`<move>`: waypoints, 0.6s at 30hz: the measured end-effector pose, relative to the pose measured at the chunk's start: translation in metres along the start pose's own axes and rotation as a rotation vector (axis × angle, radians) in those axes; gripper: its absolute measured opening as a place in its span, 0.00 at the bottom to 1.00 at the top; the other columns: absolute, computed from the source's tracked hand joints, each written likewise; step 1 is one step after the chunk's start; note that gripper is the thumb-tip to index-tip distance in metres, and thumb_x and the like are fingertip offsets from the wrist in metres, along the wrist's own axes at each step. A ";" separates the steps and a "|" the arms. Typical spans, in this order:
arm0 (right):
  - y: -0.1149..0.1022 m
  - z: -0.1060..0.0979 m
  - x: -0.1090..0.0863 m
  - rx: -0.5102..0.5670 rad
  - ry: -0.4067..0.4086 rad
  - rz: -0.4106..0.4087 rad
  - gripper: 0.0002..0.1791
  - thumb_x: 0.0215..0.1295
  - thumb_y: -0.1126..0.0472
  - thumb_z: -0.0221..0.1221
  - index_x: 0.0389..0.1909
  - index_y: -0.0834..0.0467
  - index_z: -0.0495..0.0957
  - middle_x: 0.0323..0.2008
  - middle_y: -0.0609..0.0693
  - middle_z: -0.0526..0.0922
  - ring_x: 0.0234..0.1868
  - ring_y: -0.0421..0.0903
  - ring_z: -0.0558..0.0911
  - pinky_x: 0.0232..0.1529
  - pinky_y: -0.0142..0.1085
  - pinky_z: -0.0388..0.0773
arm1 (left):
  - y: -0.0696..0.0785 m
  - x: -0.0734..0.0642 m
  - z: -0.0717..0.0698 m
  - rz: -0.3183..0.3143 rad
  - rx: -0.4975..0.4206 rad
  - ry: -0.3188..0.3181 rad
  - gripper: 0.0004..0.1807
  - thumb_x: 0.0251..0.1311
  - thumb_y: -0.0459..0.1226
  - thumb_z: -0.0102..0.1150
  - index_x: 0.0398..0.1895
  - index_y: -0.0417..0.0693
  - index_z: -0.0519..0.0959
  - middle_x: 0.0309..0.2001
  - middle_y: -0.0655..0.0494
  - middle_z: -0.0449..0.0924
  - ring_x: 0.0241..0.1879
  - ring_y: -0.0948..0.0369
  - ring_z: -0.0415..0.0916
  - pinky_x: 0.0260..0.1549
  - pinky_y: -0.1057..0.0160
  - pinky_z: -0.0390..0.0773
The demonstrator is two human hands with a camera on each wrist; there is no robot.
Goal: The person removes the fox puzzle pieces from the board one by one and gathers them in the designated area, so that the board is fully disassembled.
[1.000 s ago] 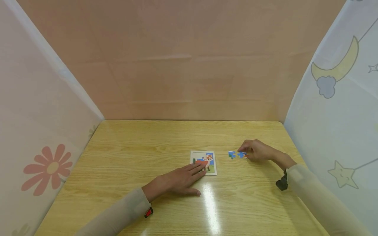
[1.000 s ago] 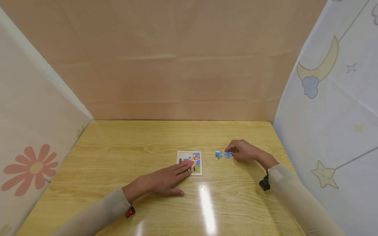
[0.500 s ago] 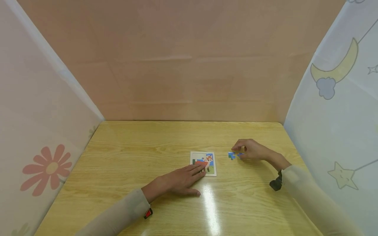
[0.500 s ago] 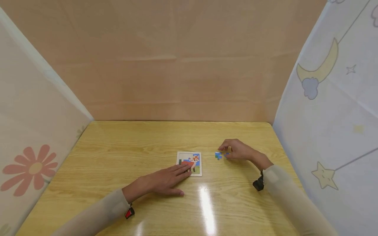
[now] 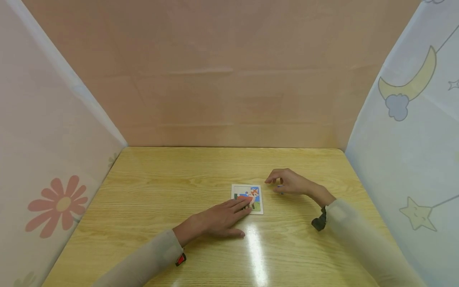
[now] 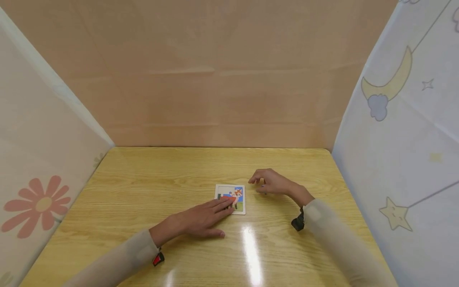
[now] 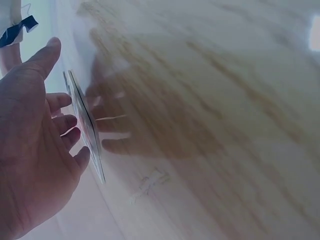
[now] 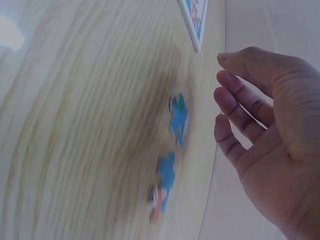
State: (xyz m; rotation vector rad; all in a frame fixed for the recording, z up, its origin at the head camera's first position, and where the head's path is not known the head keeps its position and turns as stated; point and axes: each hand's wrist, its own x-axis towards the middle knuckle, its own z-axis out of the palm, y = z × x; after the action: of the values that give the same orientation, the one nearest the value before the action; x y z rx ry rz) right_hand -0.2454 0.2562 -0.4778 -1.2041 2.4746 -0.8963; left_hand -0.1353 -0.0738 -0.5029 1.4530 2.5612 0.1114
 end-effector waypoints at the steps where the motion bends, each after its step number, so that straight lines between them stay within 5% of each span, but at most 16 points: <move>1: -0.001 0.002 0.003 0.006 -0.004 -0.005 0.15 0.66 0.72 0.68 0.53 0.65 0.86 0.48 0.58 0.87 0.47 0.57 0.83 0.41 0.49 0.84 | 0.000 0.000 -0.001 -0.002 0.003 0.002 0.46 0.78 0.65 0.42 0.87 0.48 0.50 0.88 0.49 0.37 0.86 0.52 0.39 0.81 0.51 0.54; 18: -0.005 0.027 0.032 0.001 -0.028 -0.082 0.16 0.64 0.70 0.71 0.53 0.62 0.88 0.46 0.53 0.86 0.44 0.52 0.83 0.42 0.38 0.79 | -0.001 0.012 0.003 -0.031 0.033 0.003 0.48 0.78 0.66 0.40 0.88 0.48 0.46 0.87 0.47 0.38 0.86 0.51 0.39 0.82 0.49 0.50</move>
State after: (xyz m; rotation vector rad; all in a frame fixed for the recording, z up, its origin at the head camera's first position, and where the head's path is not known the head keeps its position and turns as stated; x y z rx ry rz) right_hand -0.2496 0.2179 -0.4946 -1.3175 2.4185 -0.8945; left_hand -0.1418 -0.0644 -0.5079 1.4250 2.5987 0.0676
